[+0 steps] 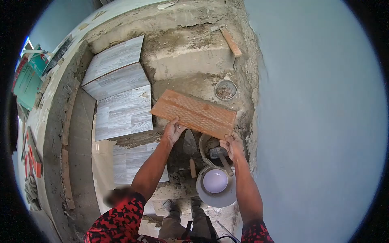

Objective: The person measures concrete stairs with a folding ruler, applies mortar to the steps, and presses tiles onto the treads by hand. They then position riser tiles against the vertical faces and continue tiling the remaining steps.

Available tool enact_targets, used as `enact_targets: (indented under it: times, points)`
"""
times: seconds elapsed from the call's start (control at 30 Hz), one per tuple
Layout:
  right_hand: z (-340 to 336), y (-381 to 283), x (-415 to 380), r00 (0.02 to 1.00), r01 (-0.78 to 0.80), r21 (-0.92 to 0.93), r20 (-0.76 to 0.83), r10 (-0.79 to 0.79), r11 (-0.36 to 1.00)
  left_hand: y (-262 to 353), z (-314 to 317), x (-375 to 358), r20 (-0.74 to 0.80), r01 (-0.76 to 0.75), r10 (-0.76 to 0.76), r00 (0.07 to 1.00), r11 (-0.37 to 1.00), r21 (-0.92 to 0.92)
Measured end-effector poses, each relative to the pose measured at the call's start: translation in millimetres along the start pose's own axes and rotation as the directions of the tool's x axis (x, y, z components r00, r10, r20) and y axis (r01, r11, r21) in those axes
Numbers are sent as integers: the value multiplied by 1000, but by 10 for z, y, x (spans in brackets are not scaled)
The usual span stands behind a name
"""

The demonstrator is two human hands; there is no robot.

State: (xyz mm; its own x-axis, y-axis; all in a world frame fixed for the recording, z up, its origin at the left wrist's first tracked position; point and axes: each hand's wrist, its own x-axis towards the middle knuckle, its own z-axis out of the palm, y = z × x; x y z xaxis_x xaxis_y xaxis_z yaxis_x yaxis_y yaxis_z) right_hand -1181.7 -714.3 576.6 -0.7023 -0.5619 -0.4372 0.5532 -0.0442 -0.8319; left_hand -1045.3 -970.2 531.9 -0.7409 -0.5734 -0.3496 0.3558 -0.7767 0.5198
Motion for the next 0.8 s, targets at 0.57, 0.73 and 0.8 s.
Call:
enact_targets:
  times: [0.57,0.73,0.8]
  points:
    - [-362,-197,1001,999,28,-109,-34,-32,994,-222,149,300,-120,101,-64,991,937,334]
    - [-316,-234,1229,984,102,-210,-120,-129,972,-228,183,441,-244,244,-125,962,795,555]
    - [-295,-220,1200,984,155,-97,-77,-163,983,-320,255,483,-373,263,-46,927,787,558]
